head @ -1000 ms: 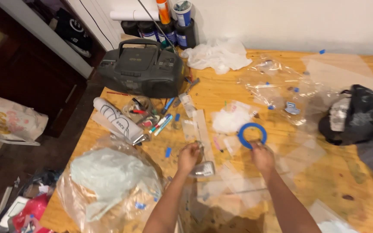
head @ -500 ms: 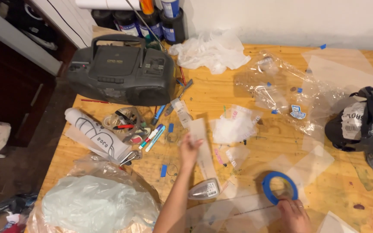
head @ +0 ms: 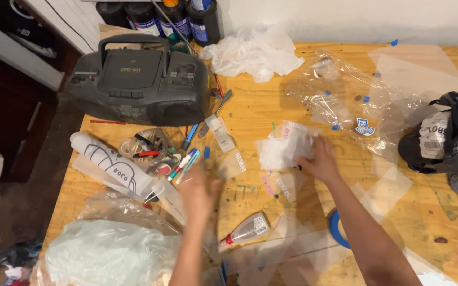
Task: The person uses red-handled scissors to cut out various white sticker shapes from a transparent sheet on a wooden table. After cutting, they place the stickers into a plastic bag and organize other items on the table.
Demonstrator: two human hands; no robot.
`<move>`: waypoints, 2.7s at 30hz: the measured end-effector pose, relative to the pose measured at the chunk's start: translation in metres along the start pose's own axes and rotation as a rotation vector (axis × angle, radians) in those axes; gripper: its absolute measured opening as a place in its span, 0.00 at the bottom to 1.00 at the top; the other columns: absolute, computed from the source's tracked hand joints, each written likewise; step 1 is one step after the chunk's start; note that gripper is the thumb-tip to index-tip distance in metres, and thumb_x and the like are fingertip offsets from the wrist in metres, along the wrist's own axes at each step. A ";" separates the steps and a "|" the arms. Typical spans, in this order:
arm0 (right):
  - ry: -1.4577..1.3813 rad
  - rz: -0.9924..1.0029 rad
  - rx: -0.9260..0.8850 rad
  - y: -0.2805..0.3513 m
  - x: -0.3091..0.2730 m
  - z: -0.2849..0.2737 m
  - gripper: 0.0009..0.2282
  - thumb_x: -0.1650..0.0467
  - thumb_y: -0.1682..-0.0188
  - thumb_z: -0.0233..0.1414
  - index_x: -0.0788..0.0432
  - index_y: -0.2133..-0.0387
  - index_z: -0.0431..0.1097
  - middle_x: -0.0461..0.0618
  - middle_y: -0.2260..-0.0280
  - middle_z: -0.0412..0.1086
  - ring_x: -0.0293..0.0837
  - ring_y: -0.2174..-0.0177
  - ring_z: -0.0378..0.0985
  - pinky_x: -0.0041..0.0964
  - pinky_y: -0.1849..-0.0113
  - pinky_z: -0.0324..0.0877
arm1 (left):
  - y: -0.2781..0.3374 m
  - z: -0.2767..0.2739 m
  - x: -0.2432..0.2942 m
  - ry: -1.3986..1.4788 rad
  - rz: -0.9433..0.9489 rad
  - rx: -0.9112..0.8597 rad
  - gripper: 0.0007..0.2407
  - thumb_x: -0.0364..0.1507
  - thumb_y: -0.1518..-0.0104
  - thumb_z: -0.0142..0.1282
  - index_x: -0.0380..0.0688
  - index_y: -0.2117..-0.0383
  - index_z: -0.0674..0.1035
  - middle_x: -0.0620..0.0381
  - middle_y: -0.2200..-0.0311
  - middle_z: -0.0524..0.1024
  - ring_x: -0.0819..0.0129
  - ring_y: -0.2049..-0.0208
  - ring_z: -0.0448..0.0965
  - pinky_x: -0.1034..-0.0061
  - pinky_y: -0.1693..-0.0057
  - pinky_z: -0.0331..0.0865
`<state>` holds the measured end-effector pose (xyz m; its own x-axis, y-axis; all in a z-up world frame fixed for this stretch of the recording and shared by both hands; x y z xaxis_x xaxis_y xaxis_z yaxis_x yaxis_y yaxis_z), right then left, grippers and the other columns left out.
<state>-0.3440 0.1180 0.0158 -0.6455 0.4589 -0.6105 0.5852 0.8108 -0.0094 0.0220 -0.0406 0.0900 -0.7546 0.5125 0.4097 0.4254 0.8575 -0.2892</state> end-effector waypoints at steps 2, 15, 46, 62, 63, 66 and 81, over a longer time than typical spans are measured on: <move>0.043 0.065 -0.075 -0.028 0.004 0.018 0.47 0.50 0.61 0.62 0.61 0.31 0.52 0.69 0.31 0.49 0.71 0.32 0.47 0.66 0.34 0.42 | 0.002 0.065 0.001 0.031 0.044 -0.113 0.28 0.37 0.56 0.74 0.40 0.47 0.78 0.40 0.47 0.74 0.38 0.46 0.73 0.52 0.41 0.69; 0.405 0.039 -0.536 -0.036 -0.014 0.080 0.61 0.36 0.73 0.61 0.37 0.26 0.34 0.40 0.26 0.38 0.52 0.29 0.40 0.74 0.36 0.42 | -0.030 0.210 -0.027 -0.085 -0.366 -0.700 0.43 0.40 0.61 0.79 0.51 0.38 0.61 0.50 0.48 0.73 0.48 0.43 0.75 0.50 0.43 0.75; 0.331 -0.140 -0.419 -0.013 -0.025 0.093 0.37 0.42 0.47 0.38 0.44 0.27 0.45 0.42 0.26 0.41 0.50 0.28 0.38 0.56 0.31 0.34 | 0.011 0.170 0.096 0.271 0.234 -0.764 0.53 0.36 0.58 0.75 0.41 0.26 0.47 0.36 0.28 0.53 0.43 0.26 0.46 0.51 0.25 0.40; -0.019 -0.019 -0.133 -0.048 0.001 0.107 0.36 0.53 0.53 0.59 0.49 0.32 0.55 0.48 0.46 0.72 0.56 0.43 0.70 0.55 0.40 0.61 | -0.002 0.148 0.094 0.291 0.228 -0.799 0.58 0.42 0.64 0.76 0.46 0.25 0.46 0.43 0.25 0.45 0.48 0.24 0.35 0.52 0.24 0.27; 0.086 -0.018 -0.125 -0.045 0.004 0.108 0.41 0.49 0.56 0.60 0.50 0.31 0.55 0.57 0.39 0.66 0.61 0.37 0.63 0.60 0.36 0.53 | -0.001 0.140 0.091 0.270 0.208 -0.736 0.57 0.42 0.64 0.76 0.45 0.26 0.46 0.41 0.25 0.39 0.44 0.24 0.31 0.50 0.24 0.26; 0.321 0.145 -0.363 -0.027 -0.040 0.063 0.54 0.42 0.66 0.62 0.54 0.29 0.46 0.55 0.30 0.49 0.58 0.32 0.49 0.62 0.35 0.52 | 0.011 0.153 0.080 0.297 0.068 -0.725 0.58 0.42 0.60 0.76 0.49 0.25 0.41 0.39 0.25 0.37 0.44 0.24 0.31 0.49 0.25 0.24; 0.549 -0.010 -0.500 -0.036 -0.061 0.070 0.64 0.46 0.82 0.73 0.51 0.29 0.45 0.48 0.29 0.47 0.51 0.32 0.48 0.54 0.37 0.53 | 0.023 0.177 0.069 0.367 0.123 -0.609 0.54 0.50 0.61 0.70 0.51 0.25 0.48 0.46 0.25 0.47 0.51 0.24 0.40 0.56 0.24 0.32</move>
<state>-0.2912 0.0355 -0.0025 -0.8790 0.4595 -0.1271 0.3690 0.8246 0.4289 -0.1085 0.0065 -0.0411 -0.5121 0.4970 0.7006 0.7804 0.6099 0.1377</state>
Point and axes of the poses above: each hand's wrist, its own y-axis away from the middle knuckle, its own z-axis out of the palm, x = y × z, the point moved 6 cm from there along -y, towards the middle knuckle
